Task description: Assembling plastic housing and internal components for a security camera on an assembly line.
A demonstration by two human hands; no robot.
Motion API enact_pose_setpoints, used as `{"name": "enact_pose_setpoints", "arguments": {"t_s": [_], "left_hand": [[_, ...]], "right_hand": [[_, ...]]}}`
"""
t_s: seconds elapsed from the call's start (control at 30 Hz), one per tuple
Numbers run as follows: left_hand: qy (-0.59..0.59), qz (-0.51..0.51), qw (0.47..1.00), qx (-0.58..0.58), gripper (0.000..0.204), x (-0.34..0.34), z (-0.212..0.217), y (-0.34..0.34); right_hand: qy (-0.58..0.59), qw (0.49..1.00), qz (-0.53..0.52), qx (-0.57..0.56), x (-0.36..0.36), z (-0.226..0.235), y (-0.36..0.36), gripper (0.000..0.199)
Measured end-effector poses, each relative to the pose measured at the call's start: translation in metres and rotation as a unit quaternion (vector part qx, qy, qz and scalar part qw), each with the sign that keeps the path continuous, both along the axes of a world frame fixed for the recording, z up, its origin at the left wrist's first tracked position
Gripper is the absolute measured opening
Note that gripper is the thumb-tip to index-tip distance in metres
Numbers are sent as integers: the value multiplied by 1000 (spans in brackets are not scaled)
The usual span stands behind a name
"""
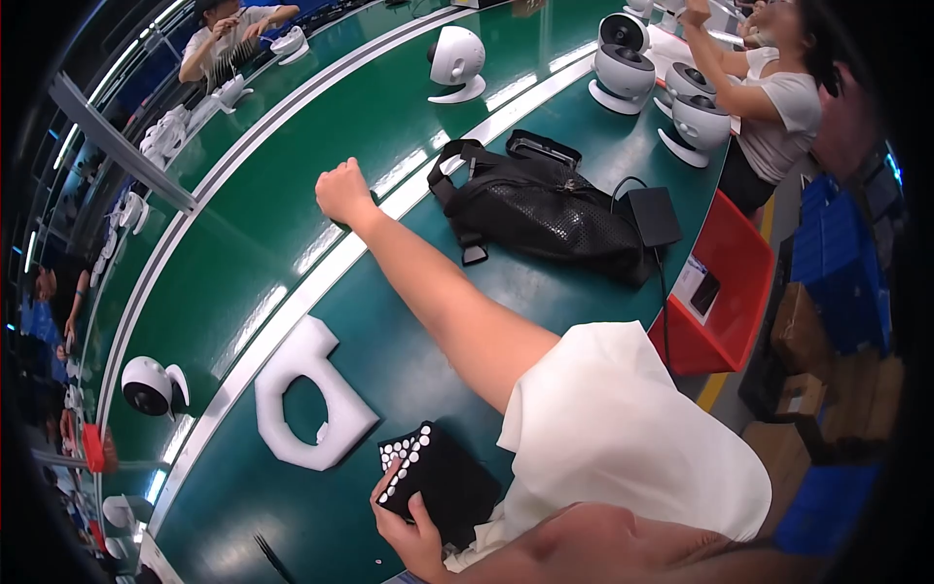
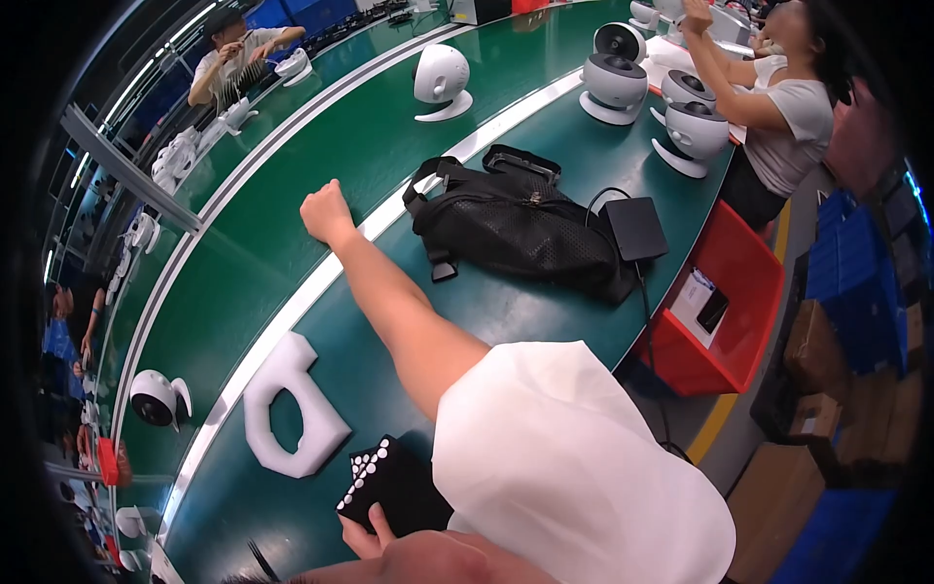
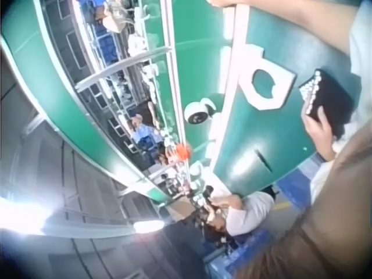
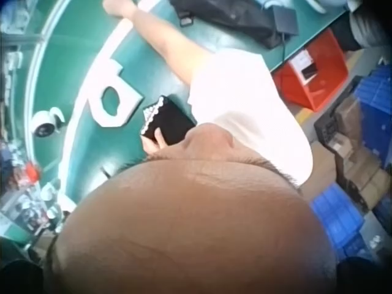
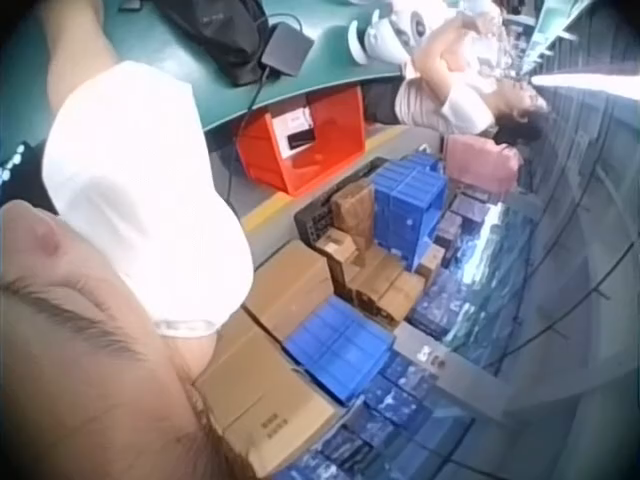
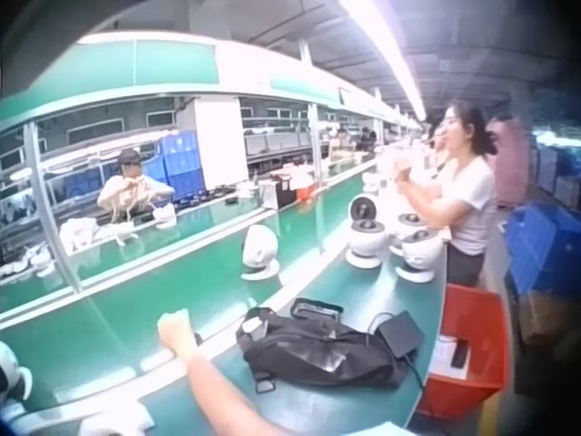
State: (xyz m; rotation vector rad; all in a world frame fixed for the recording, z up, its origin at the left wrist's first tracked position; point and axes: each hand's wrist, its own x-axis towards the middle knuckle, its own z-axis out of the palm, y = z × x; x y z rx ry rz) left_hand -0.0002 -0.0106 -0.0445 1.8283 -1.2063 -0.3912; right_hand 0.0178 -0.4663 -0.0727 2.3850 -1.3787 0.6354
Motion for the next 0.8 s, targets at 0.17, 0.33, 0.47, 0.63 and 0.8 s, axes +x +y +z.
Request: {"name": "enact_pose_setpoints", "arguments": {"t_s": [0.17, 0.33, 0.47, 0.63, 0.8], "left_hand": [[37, -2, 997, 74, 30, -5, 13, 0], [56, -4, 996, 74, 32, -4, 13, 1], [6, -54, 998, 22, 36, 0, 15, -11], [-33, -63, 997, 2, 41, 5, 20, -18], [-2, -81, 997, -6, 41, 7, 22, -19]], "right_hand": [[-9, 1000, -27, 15, -10, 1, -6, 16], [64, 991, -117, -3, 3, -8, -10, 18], [26, 987, -161, 9, -7, -10, -14, 16], [-227, 973, -22, -25, 15, -12, -4, 18], [-412, 878, 173, 172, 59, 61, 35, 33]]}}
